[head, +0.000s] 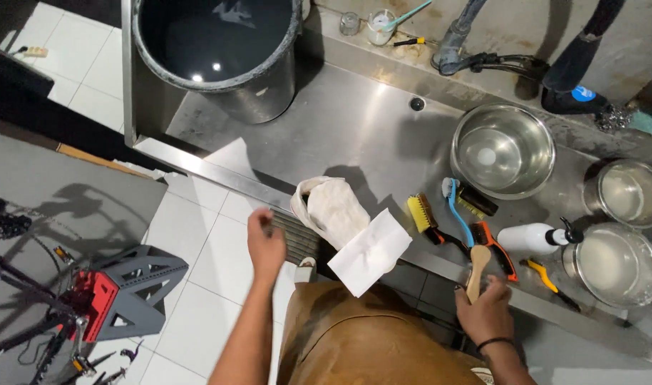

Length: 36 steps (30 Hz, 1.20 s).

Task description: The person cleans a white sneaker at a stainless steel sink using a wooden brush and a white cloth. They scrub the shoe's exterior and interior, wipe it with the cloth, and place it on a nearby surface. The process is repeated for a second shoe.

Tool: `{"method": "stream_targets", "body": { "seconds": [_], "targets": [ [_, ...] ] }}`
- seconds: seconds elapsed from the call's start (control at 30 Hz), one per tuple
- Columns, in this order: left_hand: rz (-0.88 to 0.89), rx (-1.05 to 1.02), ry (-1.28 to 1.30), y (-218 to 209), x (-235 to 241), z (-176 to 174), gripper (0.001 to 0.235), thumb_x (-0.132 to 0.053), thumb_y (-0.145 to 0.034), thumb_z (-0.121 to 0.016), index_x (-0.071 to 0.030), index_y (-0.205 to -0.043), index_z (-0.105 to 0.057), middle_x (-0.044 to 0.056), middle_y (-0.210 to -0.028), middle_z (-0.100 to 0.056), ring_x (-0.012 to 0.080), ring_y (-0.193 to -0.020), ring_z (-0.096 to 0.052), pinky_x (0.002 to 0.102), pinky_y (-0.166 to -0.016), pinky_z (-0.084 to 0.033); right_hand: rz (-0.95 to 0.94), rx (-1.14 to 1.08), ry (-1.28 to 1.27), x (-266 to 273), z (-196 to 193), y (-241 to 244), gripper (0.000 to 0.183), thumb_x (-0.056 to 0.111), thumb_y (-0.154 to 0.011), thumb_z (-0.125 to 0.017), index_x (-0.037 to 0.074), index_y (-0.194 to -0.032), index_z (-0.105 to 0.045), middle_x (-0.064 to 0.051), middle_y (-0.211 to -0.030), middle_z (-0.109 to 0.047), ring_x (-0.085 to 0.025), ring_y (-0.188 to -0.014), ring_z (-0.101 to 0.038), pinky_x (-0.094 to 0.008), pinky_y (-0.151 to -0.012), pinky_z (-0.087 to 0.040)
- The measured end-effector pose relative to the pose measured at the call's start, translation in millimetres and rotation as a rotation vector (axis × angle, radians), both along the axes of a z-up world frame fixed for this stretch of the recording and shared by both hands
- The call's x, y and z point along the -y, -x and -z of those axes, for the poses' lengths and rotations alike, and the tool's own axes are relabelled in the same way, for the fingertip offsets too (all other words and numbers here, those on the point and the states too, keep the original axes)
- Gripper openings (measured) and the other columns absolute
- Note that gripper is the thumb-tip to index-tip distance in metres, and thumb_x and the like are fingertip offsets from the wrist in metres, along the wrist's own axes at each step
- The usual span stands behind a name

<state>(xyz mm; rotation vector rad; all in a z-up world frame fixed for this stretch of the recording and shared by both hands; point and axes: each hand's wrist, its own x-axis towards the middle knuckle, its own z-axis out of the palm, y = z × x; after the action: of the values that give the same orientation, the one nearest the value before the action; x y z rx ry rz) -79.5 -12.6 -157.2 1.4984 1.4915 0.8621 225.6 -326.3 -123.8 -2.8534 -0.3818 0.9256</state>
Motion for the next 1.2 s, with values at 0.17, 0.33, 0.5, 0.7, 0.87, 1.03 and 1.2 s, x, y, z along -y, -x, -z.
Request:
{"method": "stream_targets", "body": {
  "seconds": [0.17,0.33,0.5,0.7,0.87,1.03,1.2],
  "targets": [
    [0.795,-0.426,0.032,-9.7,-62.6,-48.7,0.096,0.004,-0.063,-0.060,-0.013,-0.152,-0.030,0.012,-0.158,-0.031,0.0349,-0.148,-0.020,0.050,-0.120,-0.015,-0.027,0.112,-0.195,29.3,67.9,-10.9,0.052,0.023,-0.100,-0.052,0.005,-0.144,-0.033,-0.031,-0.145,-0.043,-0.060,-0.099,-0.060,-0.069,-0.073,-0.049],
    [1.146,-0.565,0.304,-26.4,-83.7,-63.9,0.125,-0.004,-0.073,-0.078,-0.021,-0.163,0.006,0.015,-0.173,-0.001,0.0279,-0.161,0.008,0.044,-0.125,0.011,-0.065,0.172,-0.507,18.2,57.8,19.2,0.044,0.017,-0.101,-0.047,-0.003,-0.140,-0.047,-0.028,-0.134,-0.053,-0.048,-0.117,-0.055,-0.057,-0.096,-0.046],
    [1.199,-0.415,0.261,-34.6,-113.3,-26.1,0.142,-0.027,-0.066,-0.093,-0.022,-0.162,0.011,0.019,-0.162,-0.035,0.0248,-0.155,-0.028,0.039,-0.126,-0.003,-0.244,-0.108,-0.560,-33.4,46.6,107.5,0.045,0.033,-0.098,-0.052,0.018,-0.140,-0.047,-0.005,-0.108,-0.073,-0.024,-0.082,-0.072,-0.043,-0.070,-0.055],
    [1.174,-0.415,0.356,-43.1,-126.0,-45.3,0.124,-0.019,-0.070,-0.088,-0.031,-0.164,-0.008,0.006,-0.161,-0.043,0.0350,-0.149,-0.035,0.047,-0.121,-0.024,-0.165,0.113,-0.553,-36.6,55.0,142.5,0.045,0.038,-0.093,-0.060,0.017,-0.132,-0.057,-0.005,-0.115,-0.073,-0.030,-0.088,-0.072,-0.045,-0.073,-0.053],
    [1.254,-0.345,0.310,-45.8,-131.7,-49.9,0.122,-0.021,-0.069,-0.090,-0.024,-0.164,-0.013,0.014,-0.161,-0.037,0.0290,-0.152,-0.034,0.043,-0.120,-0.031,-0.093,0.066,-0.458,-53.6,28.3,149.2,0.042,0.041,-0.093,-0.061,0.020,-0.130,-0.057,-0.003,-0.095,-0.078,-0.029,-0.073,-0.073,-0.044,-0.062,-0.050],
    [1.285,-0.268,0.250,-40.1,-130.6,-32.8,0.095,-0.019,-0.070,-0.087,-0.022,-0.155,-0.043,0.007,-0.118,-0.050,0.0218,-0.123,-0.054,0.032,-0.105,-0.044,0.064,-0.039,-0.261,-76.8,-30.7,155.0,0.042,0.043,-0.093,-0.059,0.023,-0.130,-0.059,-0.006,-0.103,-0.080,-0.039,-0.089,-0.073,-0.048,-0.072,-0.048],
    [1.233,-0.382,0.244,-35.6,-124.4,-27.8,0.077,-0.029,-0.072,-0.085,-0.024,-0.143,-0.053,0.005,-0.115,-0.051,0.0234,-0.111,-0.060,0.036,-0.091,-0.050,0.206,-0.074,-0.194,-79.2,-40.9,168.6,0.048,0.043,-0.095,-0.059,0.025,-0.139,-0.055,-0.015,-0.112,-0.076,-0.040,-0.102,-0.071,-0.048,-0.080,-0.052]
  ]
}}
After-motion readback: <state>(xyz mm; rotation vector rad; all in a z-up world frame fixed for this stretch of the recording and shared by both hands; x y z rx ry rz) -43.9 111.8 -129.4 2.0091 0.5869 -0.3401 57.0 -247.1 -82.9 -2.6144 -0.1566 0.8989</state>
